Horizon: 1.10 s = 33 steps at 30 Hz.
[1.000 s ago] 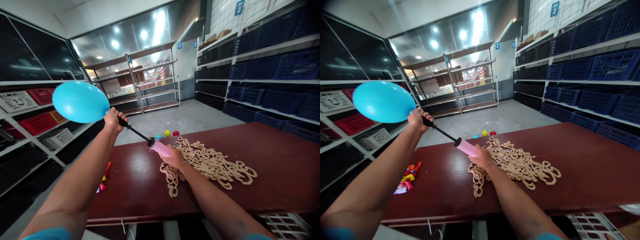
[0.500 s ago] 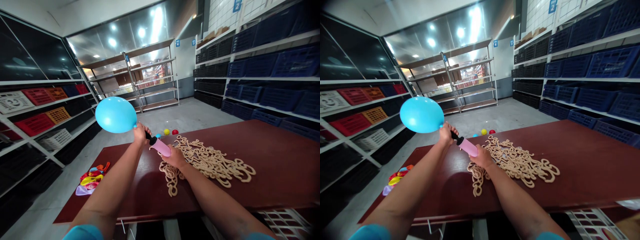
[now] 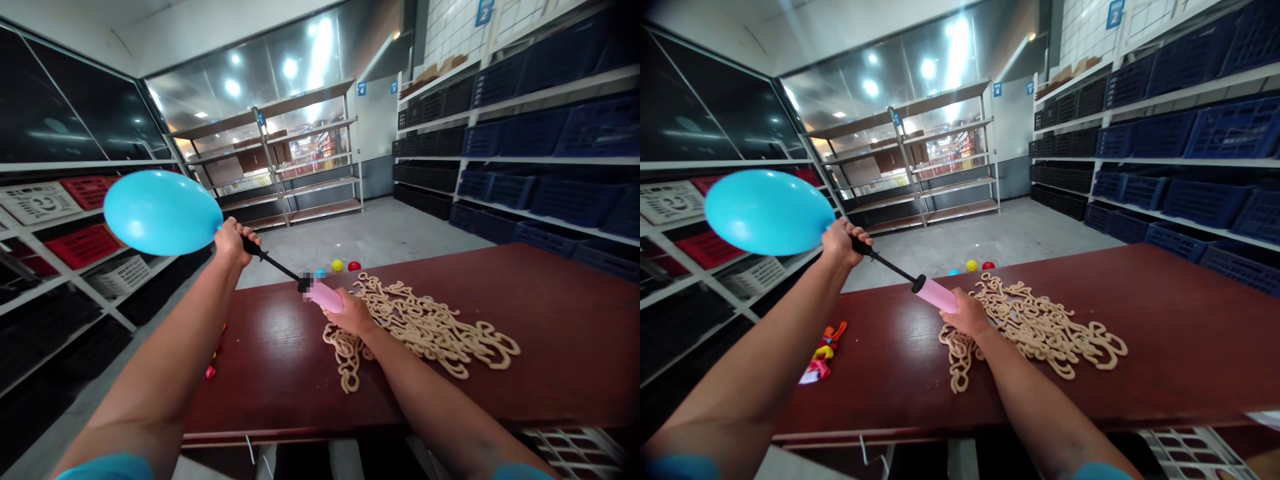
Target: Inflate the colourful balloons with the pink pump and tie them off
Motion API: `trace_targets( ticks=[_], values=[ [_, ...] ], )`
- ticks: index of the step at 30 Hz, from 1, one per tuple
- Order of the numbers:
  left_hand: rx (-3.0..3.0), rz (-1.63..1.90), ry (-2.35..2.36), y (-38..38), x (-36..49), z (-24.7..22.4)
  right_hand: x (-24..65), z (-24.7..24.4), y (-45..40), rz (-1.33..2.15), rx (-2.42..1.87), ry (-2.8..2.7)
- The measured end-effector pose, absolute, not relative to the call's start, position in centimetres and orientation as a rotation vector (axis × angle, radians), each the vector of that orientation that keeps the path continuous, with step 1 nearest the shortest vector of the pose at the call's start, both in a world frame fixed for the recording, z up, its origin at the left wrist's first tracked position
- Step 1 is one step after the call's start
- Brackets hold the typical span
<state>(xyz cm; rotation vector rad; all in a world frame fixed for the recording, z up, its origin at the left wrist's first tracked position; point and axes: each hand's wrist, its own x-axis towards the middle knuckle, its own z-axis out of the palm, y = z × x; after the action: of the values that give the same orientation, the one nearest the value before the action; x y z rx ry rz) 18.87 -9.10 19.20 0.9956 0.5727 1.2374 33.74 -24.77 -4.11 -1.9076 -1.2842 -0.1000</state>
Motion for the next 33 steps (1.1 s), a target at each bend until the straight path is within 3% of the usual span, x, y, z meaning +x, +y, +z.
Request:
trace_targets(
  ticks=[5, 14, 18, 33],
  values=[
    [1.025, 1.221, 0.553, -9.1, 20.6, 19.6, 33.8, -4.7, -24.6, -0.087, -1.910, -1.288],
    [1.027, 1.098, 0.639, -13.1, 26.1, 11.6, 34.2, -5.1, -24.7, -0.116, -1.961, -1.255],
    [0.996, 1.105, 0.621, -13.6, 25.7, 10.5, 34.1, -4.8, -24.8, -0.139, -1.954, -1.271],
    [1.018, 1.235, 0.532, -9.1, 19.0, 20.7, 33.9, -5.0, -24.2, -0.097, -1.880, -1.286]
  ],
)
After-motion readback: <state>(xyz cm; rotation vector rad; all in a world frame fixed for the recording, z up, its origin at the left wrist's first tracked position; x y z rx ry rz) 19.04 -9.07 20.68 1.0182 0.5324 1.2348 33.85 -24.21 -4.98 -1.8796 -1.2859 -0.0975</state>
